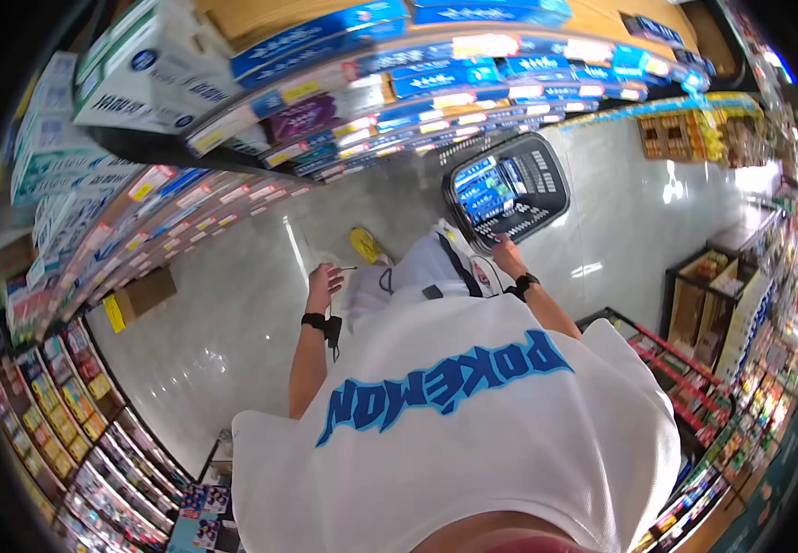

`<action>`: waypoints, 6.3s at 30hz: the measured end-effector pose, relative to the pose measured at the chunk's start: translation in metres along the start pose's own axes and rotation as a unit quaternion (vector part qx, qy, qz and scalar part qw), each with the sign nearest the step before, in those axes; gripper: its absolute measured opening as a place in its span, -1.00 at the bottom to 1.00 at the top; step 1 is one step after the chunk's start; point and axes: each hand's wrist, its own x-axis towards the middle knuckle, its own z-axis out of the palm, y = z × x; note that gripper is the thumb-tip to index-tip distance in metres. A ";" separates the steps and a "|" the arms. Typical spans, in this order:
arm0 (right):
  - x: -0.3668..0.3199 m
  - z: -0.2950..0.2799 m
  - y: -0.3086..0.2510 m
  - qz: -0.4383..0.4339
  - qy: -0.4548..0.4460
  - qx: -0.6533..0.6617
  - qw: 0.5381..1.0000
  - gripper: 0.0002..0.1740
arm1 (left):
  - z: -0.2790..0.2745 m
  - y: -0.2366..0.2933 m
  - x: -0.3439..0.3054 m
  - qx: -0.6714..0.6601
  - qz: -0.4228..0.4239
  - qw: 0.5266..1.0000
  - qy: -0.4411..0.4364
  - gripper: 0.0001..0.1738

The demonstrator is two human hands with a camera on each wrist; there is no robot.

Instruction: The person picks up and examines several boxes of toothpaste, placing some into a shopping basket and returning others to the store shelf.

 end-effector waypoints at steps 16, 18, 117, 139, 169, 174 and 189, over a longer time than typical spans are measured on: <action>0.029 -0.075 0.282 -0.011 0.022 0.078 0.997 -0.62 | 0.290 -0.001 -0.056 0.103 0.156 0.982 -0.019 -0.55; 0.045 -0.087 0.300 0.004 0.024 0.112 0.993 -0.65 | 0.334 0.005 -0.064 0.126 0.186 0.973 -0.044 -0.57; -0.213 -0.214 -0.246 -0.481 -0.134 0.293 0.815 -0.19 | 0.139 -0.002 -0.334 -0.016 0.539 0.816 0.209 -0.64; -0.261 -0.239 -0.212 -0.467 0.086 0.272 0.837 -0.27 | 0.144 0.068 -0.288 0.013 0.570 0.821 -0.026 -0.71; -0.146 -0.424 0.094 -0.412 0.172 0.284 0.849 -0.33 | 0.512 -0.027 -0.335 0.246 0.485 0.815 -0.202 -0.23; -0.092 -0.433 0.106 -0.383 0.212 0.300 0.848 -0.37 | 0.568 -0.035 -0.292 0.180 0.485 0.831 -0.202 -0.27; 0.095 -0.496 0.079 -0.463 0.208 0.182 0.842 -0.30 | 0.779 0.168 -0.155 0.220 0.620 0.749 -0.084 -0.22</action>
